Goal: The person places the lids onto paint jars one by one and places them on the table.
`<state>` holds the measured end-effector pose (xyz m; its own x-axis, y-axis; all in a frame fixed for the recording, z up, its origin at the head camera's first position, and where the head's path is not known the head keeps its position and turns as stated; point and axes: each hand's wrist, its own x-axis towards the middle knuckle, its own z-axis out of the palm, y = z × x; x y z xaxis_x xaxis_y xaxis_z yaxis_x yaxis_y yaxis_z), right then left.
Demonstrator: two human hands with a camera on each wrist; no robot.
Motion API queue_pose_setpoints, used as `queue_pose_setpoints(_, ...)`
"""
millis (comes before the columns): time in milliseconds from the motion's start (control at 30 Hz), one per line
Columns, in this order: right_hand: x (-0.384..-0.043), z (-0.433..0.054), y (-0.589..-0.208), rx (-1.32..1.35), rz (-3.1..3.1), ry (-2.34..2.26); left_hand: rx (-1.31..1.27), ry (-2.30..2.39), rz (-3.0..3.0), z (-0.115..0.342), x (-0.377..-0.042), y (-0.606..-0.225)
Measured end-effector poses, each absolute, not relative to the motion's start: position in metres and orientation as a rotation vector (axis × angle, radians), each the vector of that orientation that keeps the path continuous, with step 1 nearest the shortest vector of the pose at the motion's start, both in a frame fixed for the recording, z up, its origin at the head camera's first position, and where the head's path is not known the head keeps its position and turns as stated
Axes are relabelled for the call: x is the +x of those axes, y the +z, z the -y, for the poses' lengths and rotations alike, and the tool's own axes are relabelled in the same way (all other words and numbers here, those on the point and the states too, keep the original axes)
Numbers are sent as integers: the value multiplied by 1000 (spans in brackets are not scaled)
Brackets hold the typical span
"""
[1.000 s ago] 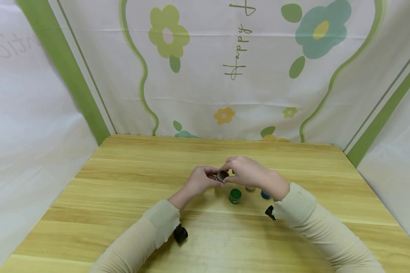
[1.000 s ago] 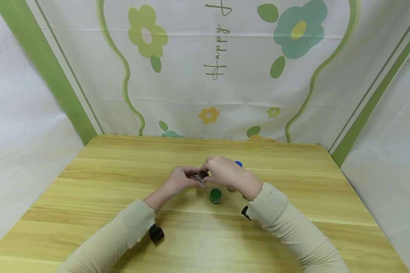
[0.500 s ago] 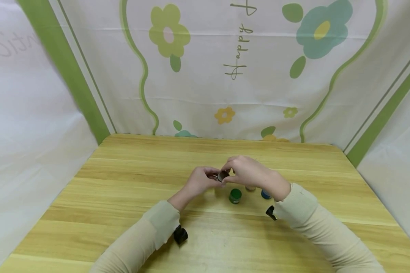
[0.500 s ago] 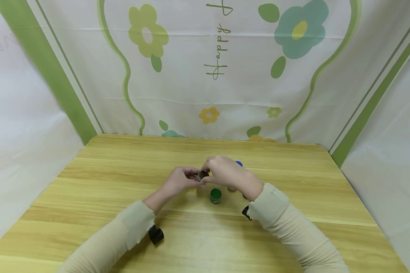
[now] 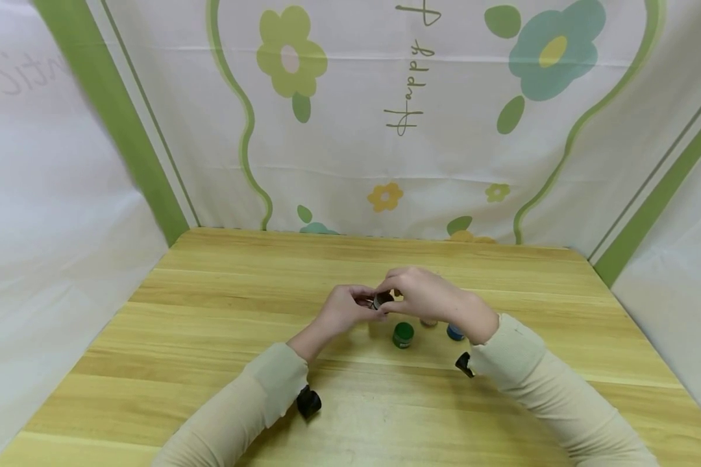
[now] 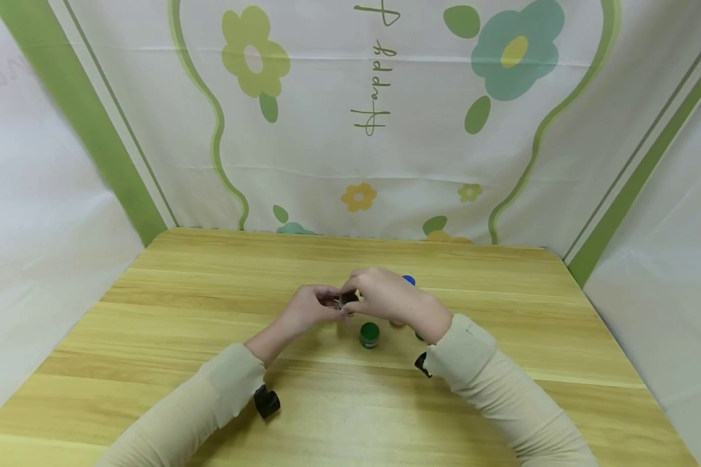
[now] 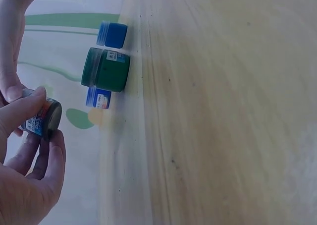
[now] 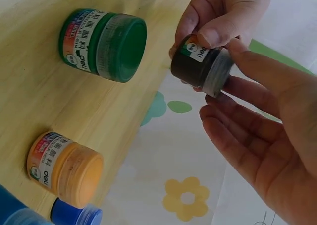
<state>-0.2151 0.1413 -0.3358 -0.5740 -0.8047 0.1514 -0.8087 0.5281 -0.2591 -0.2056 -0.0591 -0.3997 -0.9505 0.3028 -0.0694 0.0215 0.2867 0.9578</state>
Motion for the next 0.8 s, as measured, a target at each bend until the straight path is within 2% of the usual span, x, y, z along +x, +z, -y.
queue_pose_setpoints(467,-217,-146,-337,1411,2751,442,300,1749,-2326,57,-206,-400)
queue_pose_setpoints(667,-218,-147,-339,1535,2671,467,280,1746,-2329,57,-208,-401)
queue_pose_setpoints(800,-219,-146,-339,1496,2704,449,274,1743,-2326,56,-208,-401)
